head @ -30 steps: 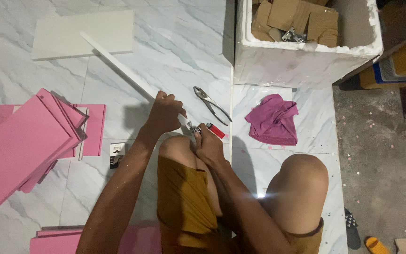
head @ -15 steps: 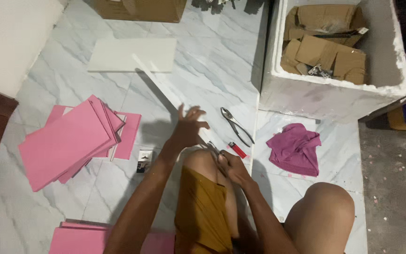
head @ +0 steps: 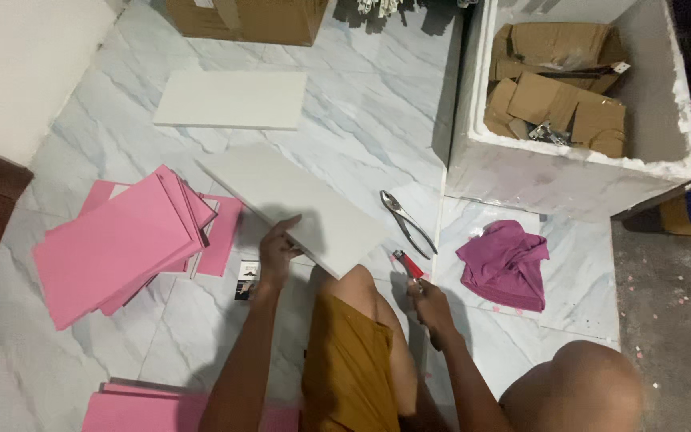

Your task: The person trims edges and clears holes in white and pink rectangular panels using pliers, a utility knife, and a lighter.

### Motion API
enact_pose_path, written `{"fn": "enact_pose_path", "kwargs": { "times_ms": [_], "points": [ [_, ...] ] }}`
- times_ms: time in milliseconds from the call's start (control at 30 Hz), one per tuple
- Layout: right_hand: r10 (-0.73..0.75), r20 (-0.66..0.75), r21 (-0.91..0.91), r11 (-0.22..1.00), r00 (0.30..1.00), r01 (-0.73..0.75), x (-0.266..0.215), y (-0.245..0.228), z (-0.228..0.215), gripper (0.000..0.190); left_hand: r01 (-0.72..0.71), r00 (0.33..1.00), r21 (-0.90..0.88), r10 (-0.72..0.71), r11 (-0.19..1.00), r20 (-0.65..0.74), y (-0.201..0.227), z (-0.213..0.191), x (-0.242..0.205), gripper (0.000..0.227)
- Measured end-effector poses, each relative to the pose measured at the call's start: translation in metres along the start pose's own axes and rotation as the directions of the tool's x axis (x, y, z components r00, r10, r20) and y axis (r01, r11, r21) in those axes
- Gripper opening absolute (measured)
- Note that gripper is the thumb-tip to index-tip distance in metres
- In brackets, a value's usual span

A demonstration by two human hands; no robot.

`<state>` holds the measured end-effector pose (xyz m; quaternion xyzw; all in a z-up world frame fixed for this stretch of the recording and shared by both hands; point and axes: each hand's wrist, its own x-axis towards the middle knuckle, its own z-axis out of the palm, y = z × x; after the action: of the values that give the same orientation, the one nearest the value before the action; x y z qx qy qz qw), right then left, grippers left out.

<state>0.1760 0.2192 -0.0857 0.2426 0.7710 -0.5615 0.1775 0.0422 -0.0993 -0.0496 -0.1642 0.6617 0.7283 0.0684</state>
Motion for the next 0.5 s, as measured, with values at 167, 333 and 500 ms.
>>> {"fn": "enact_pose_path", "kwargs": {
  "times_ms": [167,333,500],
  "points": [
    [0.048,-0.084,-0.112,0.992,0.995,-0.057,-0.016,-0.022,0.002,0.047,-0.161,0.952,-0.074,0.135,0.984,-0.276,-0.04,0.001,0.039,0.054],
    [-0.041,0.033,-0.411,0.91,0.999,0.051,0.008,0.02,0.016,0.033,-0.246,0.912,-0.367,0.086,0.897,-0.4,0.02,0.009,0.036,0.085],
    [-0.186,-0.04,-0.586,0.8,0.982,0.128,0.012,0.026,0.033,0.03,-0.209,0.919,-0.59,-0.049,0.78,-0.39,0.057,-0.009,0.102,0.086]
  ]
}}
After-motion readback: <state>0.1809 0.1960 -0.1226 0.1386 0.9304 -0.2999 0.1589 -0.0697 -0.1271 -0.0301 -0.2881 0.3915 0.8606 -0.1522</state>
